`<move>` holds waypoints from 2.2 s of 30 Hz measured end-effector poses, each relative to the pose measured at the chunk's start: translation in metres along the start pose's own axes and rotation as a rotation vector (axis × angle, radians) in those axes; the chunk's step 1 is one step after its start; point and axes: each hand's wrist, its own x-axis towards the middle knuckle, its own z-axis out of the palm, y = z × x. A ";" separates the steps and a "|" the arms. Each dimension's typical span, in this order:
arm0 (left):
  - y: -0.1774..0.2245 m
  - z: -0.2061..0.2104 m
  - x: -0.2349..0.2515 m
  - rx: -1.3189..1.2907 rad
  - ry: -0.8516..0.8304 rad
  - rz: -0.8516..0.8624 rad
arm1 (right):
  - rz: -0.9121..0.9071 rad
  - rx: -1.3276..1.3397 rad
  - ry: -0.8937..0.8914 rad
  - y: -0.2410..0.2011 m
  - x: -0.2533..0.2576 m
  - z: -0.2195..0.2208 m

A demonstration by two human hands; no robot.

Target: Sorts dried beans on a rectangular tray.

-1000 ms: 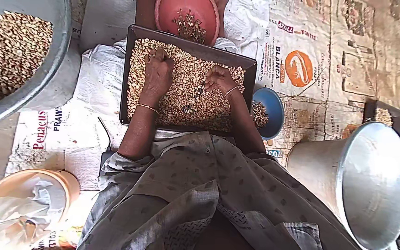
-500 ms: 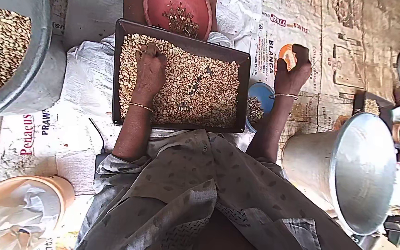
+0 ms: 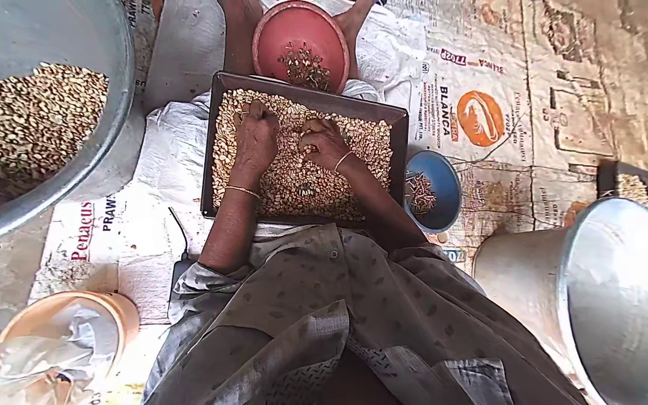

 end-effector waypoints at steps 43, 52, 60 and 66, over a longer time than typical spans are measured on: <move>0.004 -0.006 0.000 0.031 0.010 -0.094 | 0.509 -0.119 0.061 0.052 -0.060 -0.055; -0.005 0.001 0.000 0.013 0.016 -0.021 | -0.166 -0.035 0.058 -0.017 -0.031 0.036; -0.002 0.000 0.002 0.008 0.004 -0.033 | 0.653 -0.225 0.222 0.038 -0.042 -0.016; -0.002 -0.001 0.001 0.017 0.008 -0.023 | 0.343 -0.052 0.213 0.011 -0.031 -0.026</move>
